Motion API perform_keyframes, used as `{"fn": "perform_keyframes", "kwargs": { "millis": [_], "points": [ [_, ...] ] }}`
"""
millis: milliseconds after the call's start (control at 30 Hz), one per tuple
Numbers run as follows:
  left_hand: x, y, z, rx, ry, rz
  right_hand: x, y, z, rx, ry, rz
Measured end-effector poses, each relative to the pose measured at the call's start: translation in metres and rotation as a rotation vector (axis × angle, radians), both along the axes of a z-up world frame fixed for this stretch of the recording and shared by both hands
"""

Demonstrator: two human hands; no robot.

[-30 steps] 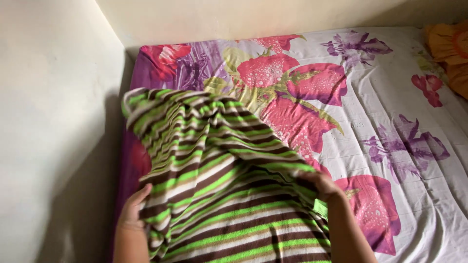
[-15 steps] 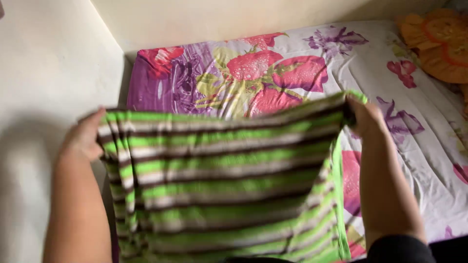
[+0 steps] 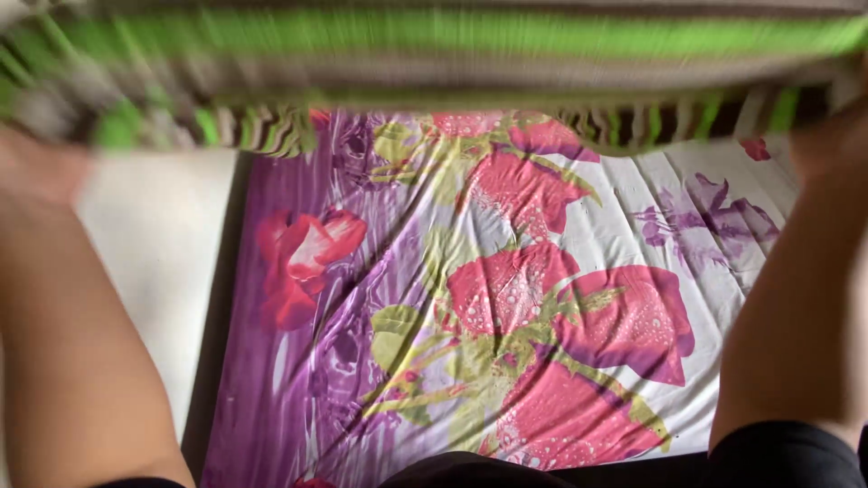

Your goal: Folding a striped towel on a bed and then using a duster to clean the bed sheet and headboard area.

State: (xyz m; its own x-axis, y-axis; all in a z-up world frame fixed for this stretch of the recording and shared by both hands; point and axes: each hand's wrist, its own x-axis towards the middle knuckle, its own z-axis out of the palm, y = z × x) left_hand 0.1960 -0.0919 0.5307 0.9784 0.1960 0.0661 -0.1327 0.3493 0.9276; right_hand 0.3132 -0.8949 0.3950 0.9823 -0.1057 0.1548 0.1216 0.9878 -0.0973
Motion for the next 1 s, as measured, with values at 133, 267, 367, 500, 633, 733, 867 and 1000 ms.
{"fn": "perform_keyframes", "kwargs": {
  "millis": [133,267,367,500,633,733,867,1000],
  "points": [
    [-0.019,0.042,-0.18,0.011,-0.009,0.002,-0.056,-0.002,-0.066,-0.357,0.224,-0.065],
    [-0.077,0.092,-0.385,-0.235,0.36,0.12,-0.085,-0.051,-0.24,-0.712,0.467,-0.149],
    [-0.145,0.061,-0.417,-0.148,0.762,0.028,-0.122,-0.106,-0.384,-0.891,0.6,-0.189],
    [-0.199,0.094,-0.511,-0.05,1.031,0.08,-0.168,-0.061,-0.386,-1.029,1.073,-0.094],
    [-0.215,0.097,-0.537,0.12,1.29,0.014,-0.167,-0.047,-0.401,-1.038,1.153,-0.227],
    [-0.196,0.085,-0.531,0.295,1.349,-0.028,-0.149,-0.037,-0.405,-1.295,1.171,-0.352],
    [-0.168,0.063,-0.52,0.565,1.474,-0.107,-0.13,0.025,-0.384,-1.8,1.135,-0.551],
    [-0.135,0.009,-0.506,0.626,1.312,-0.283,-0.115,0.107,-0.371,-2.26,0.944,-0.24]
  ]
}}
